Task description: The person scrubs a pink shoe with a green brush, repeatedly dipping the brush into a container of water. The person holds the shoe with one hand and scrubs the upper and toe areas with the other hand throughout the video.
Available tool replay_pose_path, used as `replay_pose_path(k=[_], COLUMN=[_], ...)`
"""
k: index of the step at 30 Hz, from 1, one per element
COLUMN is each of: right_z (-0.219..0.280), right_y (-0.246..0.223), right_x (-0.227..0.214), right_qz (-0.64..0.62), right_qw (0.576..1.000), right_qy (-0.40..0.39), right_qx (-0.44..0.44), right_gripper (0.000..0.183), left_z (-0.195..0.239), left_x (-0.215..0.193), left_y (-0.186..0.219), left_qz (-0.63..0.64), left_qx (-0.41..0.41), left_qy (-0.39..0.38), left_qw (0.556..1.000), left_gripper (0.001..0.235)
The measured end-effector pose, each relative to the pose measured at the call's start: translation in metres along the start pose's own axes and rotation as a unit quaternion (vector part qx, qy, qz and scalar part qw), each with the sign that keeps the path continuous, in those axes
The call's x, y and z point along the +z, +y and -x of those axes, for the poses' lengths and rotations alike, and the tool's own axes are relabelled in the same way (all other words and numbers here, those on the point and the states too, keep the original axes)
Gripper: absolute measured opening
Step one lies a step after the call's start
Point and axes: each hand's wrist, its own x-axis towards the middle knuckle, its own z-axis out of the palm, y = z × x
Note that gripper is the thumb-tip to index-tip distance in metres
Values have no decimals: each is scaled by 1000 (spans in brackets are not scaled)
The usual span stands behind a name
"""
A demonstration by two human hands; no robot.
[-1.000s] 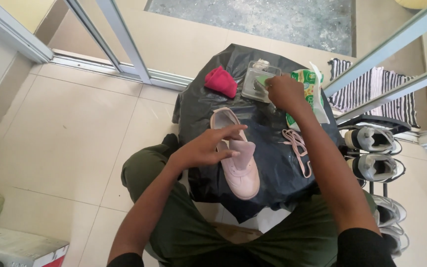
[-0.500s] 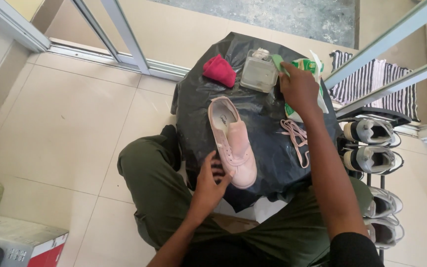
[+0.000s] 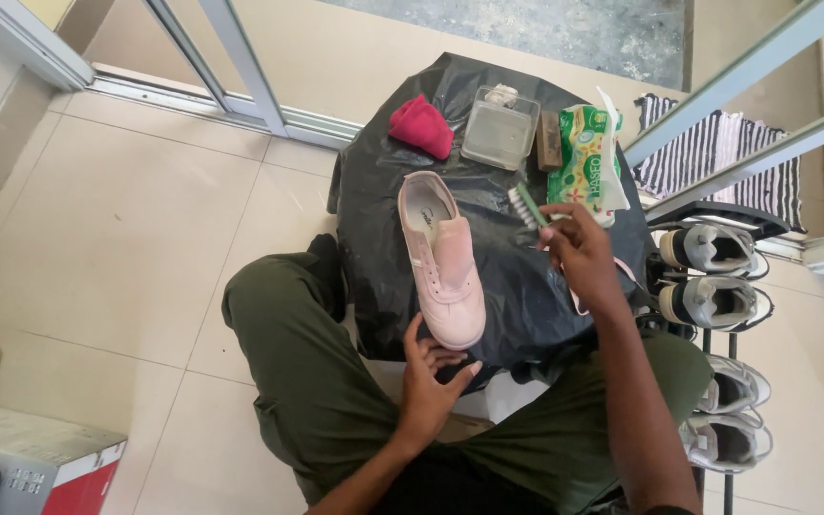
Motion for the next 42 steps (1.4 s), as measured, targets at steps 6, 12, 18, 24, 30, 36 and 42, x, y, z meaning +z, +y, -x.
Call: replay_pose_path(k=[6, 12, 18, 24, 30, 36, 42], right_z=[43, 64, 68, 63, 35, 58, 47], right_y=[19, 27, 57, 34, 61, 32, 48], right_x=[13, 26, 44, 76, 41, 86, 49], right_qz=[86, 130, 184, 198, 218, 207, 213], right_qw=[994, 986, 956, 935, 933, 933, 938], right_qy=[-38, 11, -1, 3, 12, 7, -2], right_qx=[-46, -106, -226, -294, -286, -294, -273], right_gripper=[27, 35, 26, 9, 7, 6, 10], left_z=[-10, -31, -44, -48, -52, -55, -56], left_x=[-3, -11, -16, -12, -14, -14, -13], left_y=[3, -9, -31, -5, -8, -17, -17], left_qz=[-220, -329, -363, -314, -303, -287, -283], left_qx=[75, 203, 228, 276, 336, 344, 340], left_qy=[117, 147, 153, 102, 140, 151, 146], left_qw=[966, 911, 891, 903, 881, 881, 885], left_gripper=[96, 95, 110, 119, 114, 111, 113])
